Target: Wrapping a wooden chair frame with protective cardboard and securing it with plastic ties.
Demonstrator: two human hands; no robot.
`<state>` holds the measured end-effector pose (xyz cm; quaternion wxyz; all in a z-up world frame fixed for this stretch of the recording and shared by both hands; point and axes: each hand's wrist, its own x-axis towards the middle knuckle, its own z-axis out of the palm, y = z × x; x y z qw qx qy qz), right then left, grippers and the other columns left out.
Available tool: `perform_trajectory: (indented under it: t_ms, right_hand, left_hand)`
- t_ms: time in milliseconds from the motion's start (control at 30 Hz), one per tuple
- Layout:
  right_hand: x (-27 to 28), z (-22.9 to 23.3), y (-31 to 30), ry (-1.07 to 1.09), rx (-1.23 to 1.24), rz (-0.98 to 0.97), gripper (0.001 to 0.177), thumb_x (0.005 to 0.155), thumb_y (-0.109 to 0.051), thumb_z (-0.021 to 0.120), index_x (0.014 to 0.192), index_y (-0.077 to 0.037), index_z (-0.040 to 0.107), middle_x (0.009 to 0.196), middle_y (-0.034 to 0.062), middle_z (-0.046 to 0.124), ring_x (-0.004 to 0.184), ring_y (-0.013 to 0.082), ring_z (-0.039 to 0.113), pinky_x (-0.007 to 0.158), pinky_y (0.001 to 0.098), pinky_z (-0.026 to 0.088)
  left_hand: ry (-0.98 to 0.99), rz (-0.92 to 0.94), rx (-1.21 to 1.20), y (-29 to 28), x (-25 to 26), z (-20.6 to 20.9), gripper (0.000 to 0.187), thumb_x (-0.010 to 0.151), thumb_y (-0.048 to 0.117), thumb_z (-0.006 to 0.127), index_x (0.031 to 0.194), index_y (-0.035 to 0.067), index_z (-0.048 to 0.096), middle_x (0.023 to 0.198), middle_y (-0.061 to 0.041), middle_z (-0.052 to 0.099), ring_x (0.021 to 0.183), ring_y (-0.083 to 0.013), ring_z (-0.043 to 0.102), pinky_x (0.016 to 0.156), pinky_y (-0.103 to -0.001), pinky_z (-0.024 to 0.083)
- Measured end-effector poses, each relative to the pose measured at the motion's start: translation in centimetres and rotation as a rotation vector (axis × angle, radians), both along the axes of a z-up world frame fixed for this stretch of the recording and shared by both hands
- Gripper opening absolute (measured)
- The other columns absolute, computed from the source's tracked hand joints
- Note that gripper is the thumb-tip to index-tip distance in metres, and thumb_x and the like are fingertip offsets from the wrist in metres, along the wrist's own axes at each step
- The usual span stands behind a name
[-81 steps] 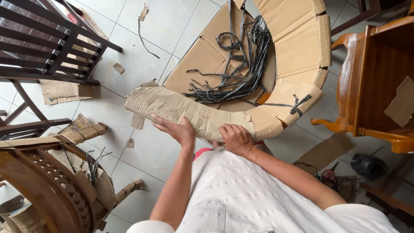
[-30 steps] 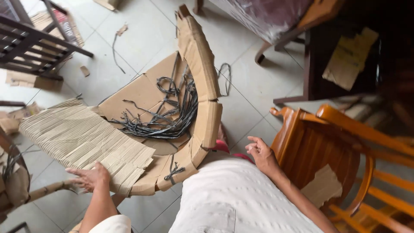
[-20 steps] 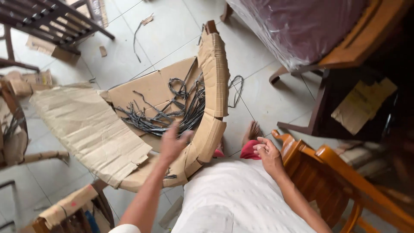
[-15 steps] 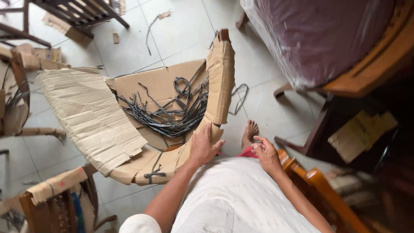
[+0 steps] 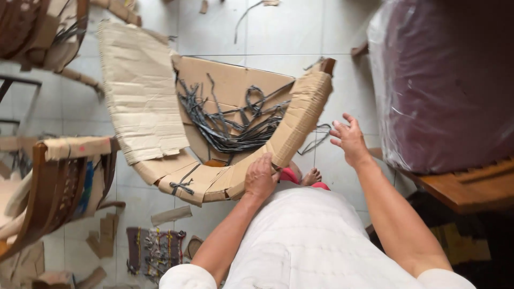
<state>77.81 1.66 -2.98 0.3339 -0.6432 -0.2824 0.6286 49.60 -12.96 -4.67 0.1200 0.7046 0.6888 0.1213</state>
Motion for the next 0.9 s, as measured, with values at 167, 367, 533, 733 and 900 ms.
perform_trajectory:
  t_ms: [167, 367, 533, 733, 900]
  right_hand:
    - [-1.9, -4.1, 5.1, 0.232, -0.146, -0.016, 0.069, 0.106, -0.06, 0.058, 0.156, -0.021, 0.031, 0.143, 0.0201, 0.056, 0.13, 0.0389, 0.059, 0.106, 0.0548, 0.049]
    - [-1.8, -5.4, 7.9, 0.376, -0.143, -0.189, 0.026, 0.101, -0.045, 0.068, 0.114, -0.022, 0.071, 0.109, 0.0058, 0.078, 0.097, 0.0231, 0.076, 0.087, 0.0349, 0.059]
    - [-1.8, -1.2, 9.9, 0.425, -0.088, -0.192, 0.019, 0.102, -0.032, 0.069, 0.114, -0.017, 0.072, 0.118, 0.0106, 0.076, 0.108, 0.0288, 0.075, 0.097, 0.0437, 0.06]
    - [2.6, -4.0, 11.6, 0.381, -0.125, -0.097, 0.011, 0.105, -0.029, 0.066, 0.103, -0.019, 0.063, 0.108, 0.0059, 0.077, 0.097, 0.0224, 0.077, 0.085, 0.0349, 0.061]
    - [3.0, -2.3, 12.4, 0.376, -0.156, -0.009, 0.012, 0.104, -0.025, 0.067, 0.097, -0.017, 0.06, 0.099, 0.0068, 0.077, 0.088, 0.0206, 0.078, 0.078, 0.0306, 0.062]
  left_hand:
    - [0.017, 0.014, 0.015, 1.2, 1.1, -0.1, 0.077, 0.071, 0.045, 0.084, 0.134, 0.007, 0.062, 0.121, -0.013, 0.071, 0.113, -0.0275, 0.069, 0.094, -0.038, 0.054]
    - [0.032, -0.013, -0.003, 1.1, 2.5, -1.9, 0.078, 0.077, 0.046, 0.078, 0.141, 0.006, 0.056, 0.129, -0.016, 0.067, 0.118, -0.0295, 0.067, 0.1, -0.039, 0.052]
    - [-0.005, -0.006, 0.021, 2.3, 3.6, -2.9, 0.076, 0.081, 0.044, 0.073, 0.143, 0.007, 0.053, 0.132, -0.016, 0.064, 0.119, -0.0307, 0.066, 0.101, -0.04, 0.051]
    - [-0.093, 0.014, -0.082, 5.0, 4.1, 1.4, 0.081, 0.079, 0.036, 0.075, 0.15, 0.009, 0.047, 0.138, -0.016, 0.061, 0.124, -0.0317, 0.063, 0.107, -0.041, 0.049]
    - [-0.516, 0.123, -0.561, 8.7, 3.5, 7.5, 0.095, 0.076, 0.056, 0.067, 0.159, 0.018, 0.037, 0.159, -0.013, 0.045, 0.149, -0.0335, 0.041, 0.125, -0.055, 0.022]
